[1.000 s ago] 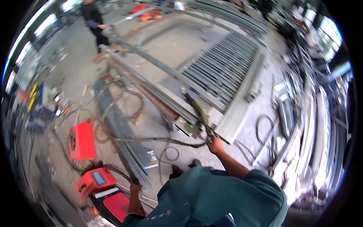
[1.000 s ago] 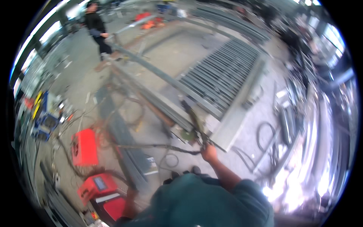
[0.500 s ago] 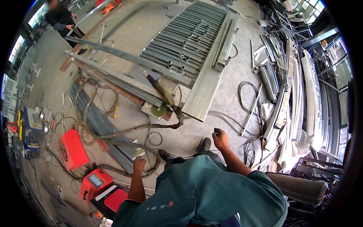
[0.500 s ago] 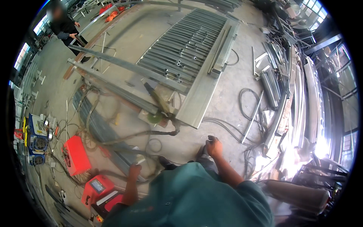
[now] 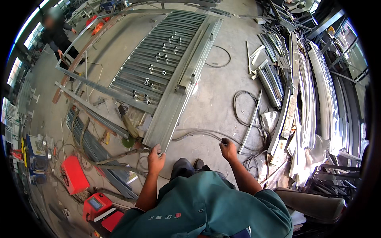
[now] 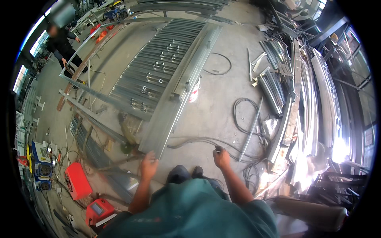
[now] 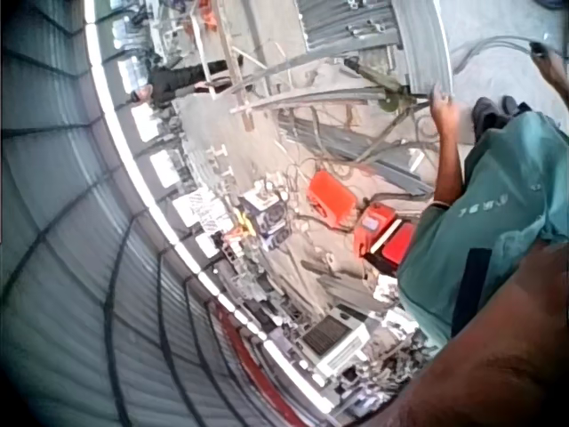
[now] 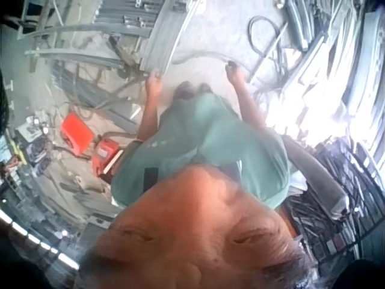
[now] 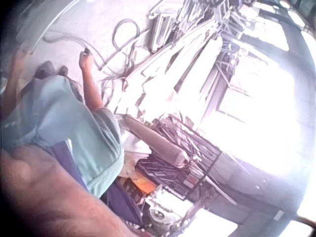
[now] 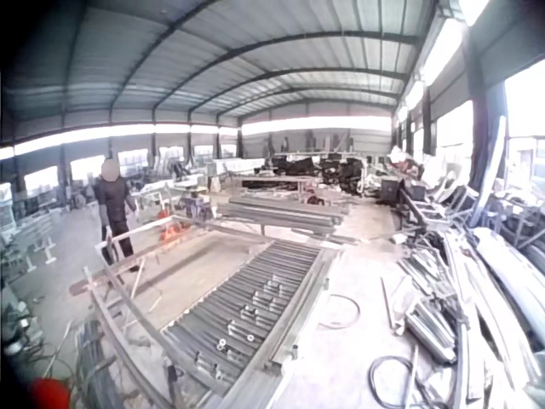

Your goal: The person organizes and assembles metal frame components in a workshop. They handle cables and a red box, then repeatedly pick up long metal bars and insert them into a frame structure, adjusting alignment and positioning throughout.

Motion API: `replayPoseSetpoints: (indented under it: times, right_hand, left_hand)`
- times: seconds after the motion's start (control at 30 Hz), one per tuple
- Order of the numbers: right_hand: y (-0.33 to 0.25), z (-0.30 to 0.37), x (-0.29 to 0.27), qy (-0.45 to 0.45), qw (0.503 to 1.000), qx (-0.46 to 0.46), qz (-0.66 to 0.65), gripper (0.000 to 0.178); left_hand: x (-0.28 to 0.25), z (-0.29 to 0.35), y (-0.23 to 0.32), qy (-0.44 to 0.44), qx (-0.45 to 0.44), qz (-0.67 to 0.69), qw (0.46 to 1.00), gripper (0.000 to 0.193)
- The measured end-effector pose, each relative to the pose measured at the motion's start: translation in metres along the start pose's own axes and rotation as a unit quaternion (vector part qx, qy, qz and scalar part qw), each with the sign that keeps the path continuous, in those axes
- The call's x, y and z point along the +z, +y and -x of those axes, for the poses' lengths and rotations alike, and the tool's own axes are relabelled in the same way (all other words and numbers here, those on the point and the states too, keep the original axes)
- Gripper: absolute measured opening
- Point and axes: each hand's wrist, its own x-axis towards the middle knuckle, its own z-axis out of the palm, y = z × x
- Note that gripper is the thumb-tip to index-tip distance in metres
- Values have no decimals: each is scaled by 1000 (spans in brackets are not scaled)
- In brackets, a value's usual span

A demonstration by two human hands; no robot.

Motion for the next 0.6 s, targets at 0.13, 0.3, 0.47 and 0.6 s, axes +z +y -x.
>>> replayPoseSetpoints:
  times: [0.13, 0.3, 0.47, 0.6]
  right_hand:
    - [-7, -50, -12, -5, 1000, -2, -26, 45]
    - [-23, -121, -14, -51, 997, -15, -64, 47]
    - [-61, -214, -45, -90, 995, -13, -36, 49]
    - [-23, -309, -62, -87, 994, 24, -62, 53]
  left_hand:
    - [33, -51, 32, -15, 8, -17, 1000, 54]
    - [82, -119, 43, 3, -13, 18, 1000, 52]
    - [128, -184, 37, 48, -37, 46, 997, 46]
    - [141, -217, 66, 0, -159, 39, 986, 43]
